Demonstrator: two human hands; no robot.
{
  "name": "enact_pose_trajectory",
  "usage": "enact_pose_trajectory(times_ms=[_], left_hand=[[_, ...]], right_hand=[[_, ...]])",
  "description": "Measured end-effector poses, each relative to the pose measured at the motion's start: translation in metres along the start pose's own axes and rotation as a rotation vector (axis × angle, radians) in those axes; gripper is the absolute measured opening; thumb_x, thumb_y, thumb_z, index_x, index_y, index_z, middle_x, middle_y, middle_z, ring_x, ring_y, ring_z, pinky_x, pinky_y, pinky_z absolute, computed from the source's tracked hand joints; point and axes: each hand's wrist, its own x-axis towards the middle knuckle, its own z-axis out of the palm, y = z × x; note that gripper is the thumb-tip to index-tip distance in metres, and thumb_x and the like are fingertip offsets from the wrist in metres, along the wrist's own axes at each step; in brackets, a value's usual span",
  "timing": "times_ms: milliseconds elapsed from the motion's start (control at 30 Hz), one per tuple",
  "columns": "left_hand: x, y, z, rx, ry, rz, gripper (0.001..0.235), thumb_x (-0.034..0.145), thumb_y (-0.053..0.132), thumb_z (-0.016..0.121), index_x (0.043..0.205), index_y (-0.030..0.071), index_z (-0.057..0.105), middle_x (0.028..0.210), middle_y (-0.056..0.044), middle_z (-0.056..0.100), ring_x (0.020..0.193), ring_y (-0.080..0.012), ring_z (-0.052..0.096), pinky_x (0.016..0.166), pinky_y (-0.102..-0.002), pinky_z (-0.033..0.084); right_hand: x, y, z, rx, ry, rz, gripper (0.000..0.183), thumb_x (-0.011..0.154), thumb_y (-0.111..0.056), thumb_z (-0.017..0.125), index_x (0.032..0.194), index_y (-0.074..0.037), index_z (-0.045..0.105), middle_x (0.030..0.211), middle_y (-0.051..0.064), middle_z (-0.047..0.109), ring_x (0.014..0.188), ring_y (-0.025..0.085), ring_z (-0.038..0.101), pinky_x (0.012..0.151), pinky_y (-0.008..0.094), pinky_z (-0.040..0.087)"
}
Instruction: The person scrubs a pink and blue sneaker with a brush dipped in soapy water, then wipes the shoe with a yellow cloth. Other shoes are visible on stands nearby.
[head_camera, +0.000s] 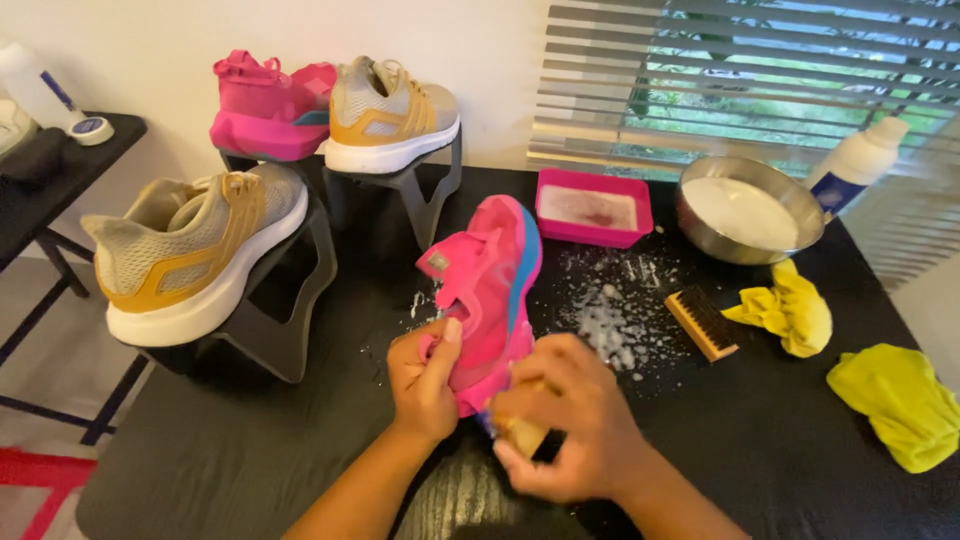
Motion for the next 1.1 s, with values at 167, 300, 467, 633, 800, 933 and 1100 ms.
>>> enact_pose_trajectory(times_ms=[167, 300, 467, 633, 800, 933, 1100], left_hand=[[-0.002, -0.006, 0.0, -0.095, 0.054, -0.039, 0.048, 0.102, 0.018, 0.051, 0.064, 0.018, 0.021, 0.064, 0.008, 0.02, 0.058, -0.0083, 0.02, 0.055, -0.03, 0.015], [-0.004, -0.004, 0.005, -0.143, 0.076, -0.119, 0.051, 0.101, 0.021, 0.055, 0.063, 0.019, 0.022, 0.063, 0.01, 0.02, 0.058, -0.0067, 0.02, 0.053, -0.03, 0.015], [-0.003, -0.015, 0.0, -0.104, 0.199, -0.127, 0.047, 0.101, 0.021, 0.055, 0.065, 0.019, 0.025, 0.067, 0.01, 0.022, 0.063, -0.0065, 0.021, 0.057, -0.029, 0.016], [-0.002, -0.005, 0.001, -0.128, 0.169, -0.193, 0.045, 0.102, 0.021, 0.053, 0.063, 0.019, 0.03, 0.066, 0.011, 0.027, 0.063, -0.0057, 0.025, 0.056, -0.028, 0.02], [-0.006, -0.047, -0.005, -0.266, 0.189, -0.087, 0.038, 0.097, 0.012, 0.062, 0.06, 0.008, 0.059, 0.054, 0.002, 0.046, 0.057, -0.0052, 0.041, 0.054, -0.022, 0.038], [-0.005, -0.008, 0.003, -0.218, 0.074, -0.145, 0.048, 0.101, 0.017, 0.055, 0.06, 0.017, 0.031, 0.064, 0.01, 0.028, 0.058, -0.0059, 0.028, 0.054, -0.028, 0.02], [-0.001, -0.006, -0.002, -0.142, 0.073, -0.147, 0.048, 0.101, 0.02, 0.054, 0.063, 0.019, 0.024, 0.064, 0.01, 0.022, 0.059, -0.0062, 0.022, 0.055, -0.029, 0.016]], right_hand=[[-0.005, 0.029, -0.009, -0.06, 0.08, 0.152, 0.021, 0.079, -0.021, 0.07, 0.097, -0.011, 0.072, 0.093, 0.009, 0.06, 0.087, 0.026, 0.055, 0.082, 0.04, 0.043], [0.0, -0.002, -0.002, 0.017, 0.013, -0.023, 0.029, 0.075, -0.025, 0.08, 0.101, -0.015, 0.07, 0.098, 0.007, 0.062, 0.085, 0.03, 0.056, 0.084, 0.045, 0.052], [-0.005, 0.027, -0.014, -0.119, 0.078, 0.076, 0.022, 0.075, -0.017, 0.075, 0.096, -0.013, 0.07, 0.095, 0.007, 0.061, 0.089, 0.028, 0.054, 0.084, 0.043, 0.046], [-0.002, 0.009, -0.007, 0.014, 0.03, -0.016, 0.028, 0.077, -0.028, 0.078, 0.101, -0.016, 0.071, 0.098, 0.006, 0.059, 0.09, 0.029, 0.056, 0.084, 0.043, 0.049], [-0.009, 0.051, -0.016, -0.129, 0.241, 0.09, 0.022, 0.075, -0.028, 0.081, 0.093, -0.014, 0.079, 0.087, 0.006, 0.064, 0.083, 0.031, 0.062, 0.081, 0.045, 0.054], [-0.003, 0.013, -0.017, -0.007, 0.152, 0.076, 0.02, 0.082, -0.028, 0.067, 0.098, -0.015, 0.07, 0.097, 0.004, 0.062, 0.091, 0.026, 0.055, 0.088, 0.043, 0.043], [-0.008, 0.044, -0.018, -0.135, 0.064, 0.162, 0.024, 0.08, -0.022, 0.076, 0.102, -0.012, 0.074, 0.097, 0.008, 0.059, 0.09, 0.026, 0.053, 0.083, 0.04, 0.043]])
